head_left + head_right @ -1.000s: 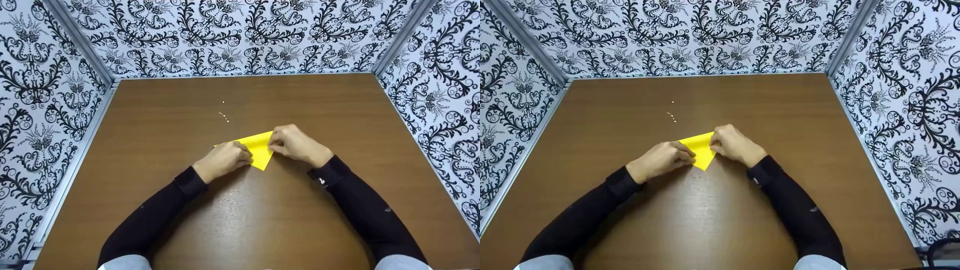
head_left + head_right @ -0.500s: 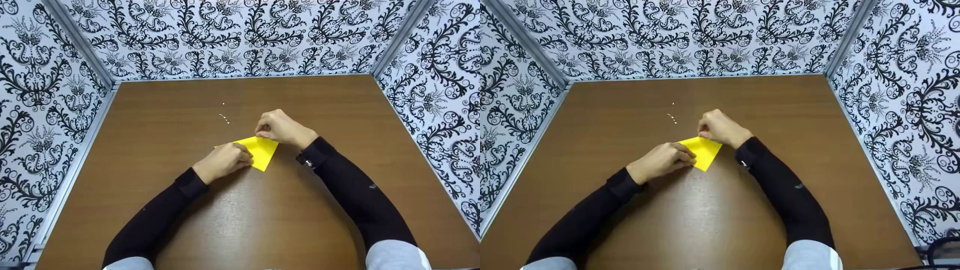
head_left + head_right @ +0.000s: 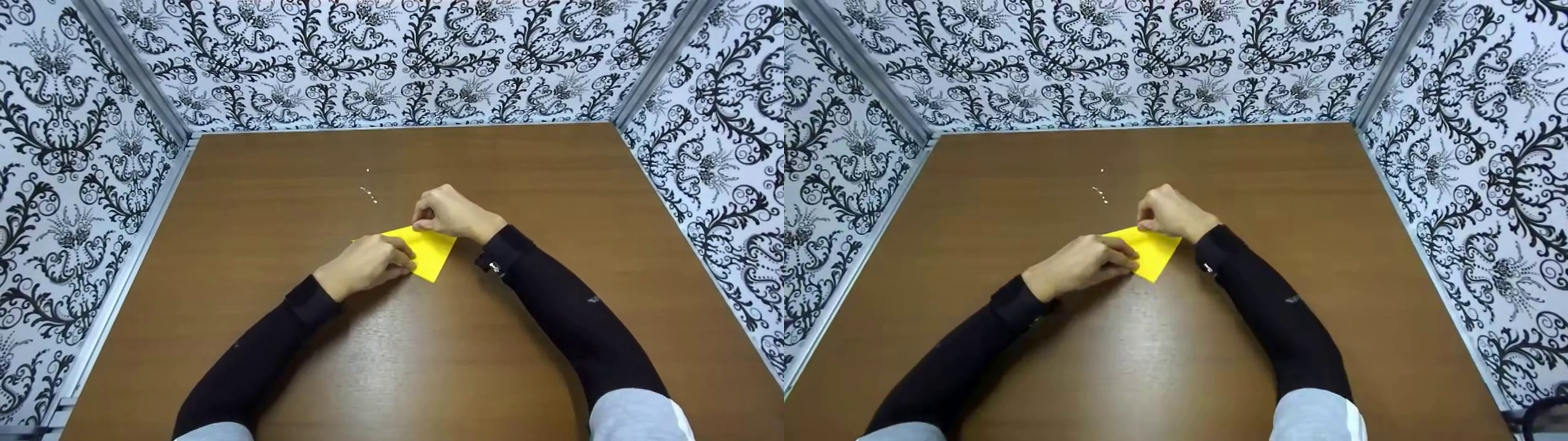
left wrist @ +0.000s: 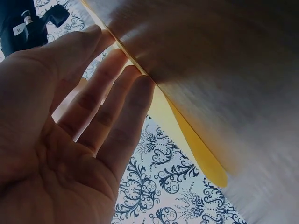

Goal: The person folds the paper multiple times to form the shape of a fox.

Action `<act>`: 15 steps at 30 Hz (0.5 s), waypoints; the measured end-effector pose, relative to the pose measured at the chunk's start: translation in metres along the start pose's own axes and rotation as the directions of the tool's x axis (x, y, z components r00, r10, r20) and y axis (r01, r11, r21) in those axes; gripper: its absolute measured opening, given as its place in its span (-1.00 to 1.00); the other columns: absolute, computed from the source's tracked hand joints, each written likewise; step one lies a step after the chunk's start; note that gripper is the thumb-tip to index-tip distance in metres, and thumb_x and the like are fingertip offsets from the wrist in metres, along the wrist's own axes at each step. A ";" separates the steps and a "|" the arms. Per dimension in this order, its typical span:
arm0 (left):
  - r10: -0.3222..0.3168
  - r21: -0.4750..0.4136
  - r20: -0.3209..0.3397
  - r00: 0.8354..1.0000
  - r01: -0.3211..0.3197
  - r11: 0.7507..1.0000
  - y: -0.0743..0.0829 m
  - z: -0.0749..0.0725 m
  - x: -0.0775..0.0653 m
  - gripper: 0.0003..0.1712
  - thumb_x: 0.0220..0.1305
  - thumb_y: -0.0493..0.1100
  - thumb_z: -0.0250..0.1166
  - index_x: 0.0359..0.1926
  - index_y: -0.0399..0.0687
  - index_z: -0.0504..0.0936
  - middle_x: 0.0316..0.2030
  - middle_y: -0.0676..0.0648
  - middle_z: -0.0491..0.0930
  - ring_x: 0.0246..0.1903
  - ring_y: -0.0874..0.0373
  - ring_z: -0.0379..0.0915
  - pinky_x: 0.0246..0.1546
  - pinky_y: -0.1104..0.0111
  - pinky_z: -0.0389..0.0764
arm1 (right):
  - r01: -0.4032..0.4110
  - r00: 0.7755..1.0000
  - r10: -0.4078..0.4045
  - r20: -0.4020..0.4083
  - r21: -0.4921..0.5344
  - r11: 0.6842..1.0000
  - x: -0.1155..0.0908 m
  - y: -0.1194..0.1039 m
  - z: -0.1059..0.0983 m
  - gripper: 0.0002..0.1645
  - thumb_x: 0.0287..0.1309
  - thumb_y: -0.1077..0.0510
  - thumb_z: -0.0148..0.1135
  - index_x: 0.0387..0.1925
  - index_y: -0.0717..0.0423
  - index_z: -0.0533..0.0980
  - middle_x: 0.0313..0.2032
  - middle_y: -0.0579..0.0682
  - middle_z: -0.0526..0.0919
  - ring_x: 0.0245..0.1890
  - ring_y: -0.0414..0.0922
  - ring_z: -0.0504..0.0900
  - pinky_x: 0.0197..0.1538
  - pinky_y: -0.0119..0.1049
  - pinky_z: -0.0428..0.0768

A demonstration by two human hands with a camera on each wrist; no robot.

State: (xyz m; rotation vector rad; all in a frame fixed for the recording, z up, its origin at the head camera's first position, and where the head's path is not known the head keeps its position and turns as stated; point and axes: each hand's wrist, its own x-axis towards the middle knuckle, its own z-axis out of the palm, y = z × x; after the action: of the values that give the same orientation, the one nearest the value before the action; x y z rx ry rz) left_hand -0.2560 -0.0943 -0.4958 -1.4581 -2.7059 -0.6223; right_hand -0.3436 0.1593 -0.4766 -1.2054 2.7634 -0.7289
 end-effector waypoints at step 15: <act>-0.032 0.039 0.006 0.999 0.031 0.999 -0.002 0.001 -0.001 -0.80 0.60 -0.10 0.57 0.12 0.02 0.99 0.27 -0.12 0.88 0.22 -0.08 0.88 0.22 0.06 0.92 | -0.132 0.991 0.132 -0.016 -0.015 0.991 0.007 0.005 0.013 -0.91 0.48 0.16 0.62 -0.18 0.12 0.91 -0.20 0.09 0.94 -0.18 0.05 0.84 -0.05 -0.10 0.82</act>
State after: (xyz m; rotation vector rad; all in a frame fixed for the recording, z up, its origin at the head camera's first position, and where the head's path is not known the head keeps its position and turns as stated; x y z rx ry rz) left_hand -0.2568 -0.0959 -0.4973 -1.4145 -2.7351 -0.5642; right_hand -0.3492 0.1521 -0.4890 -1.0111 2.8333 -0.7075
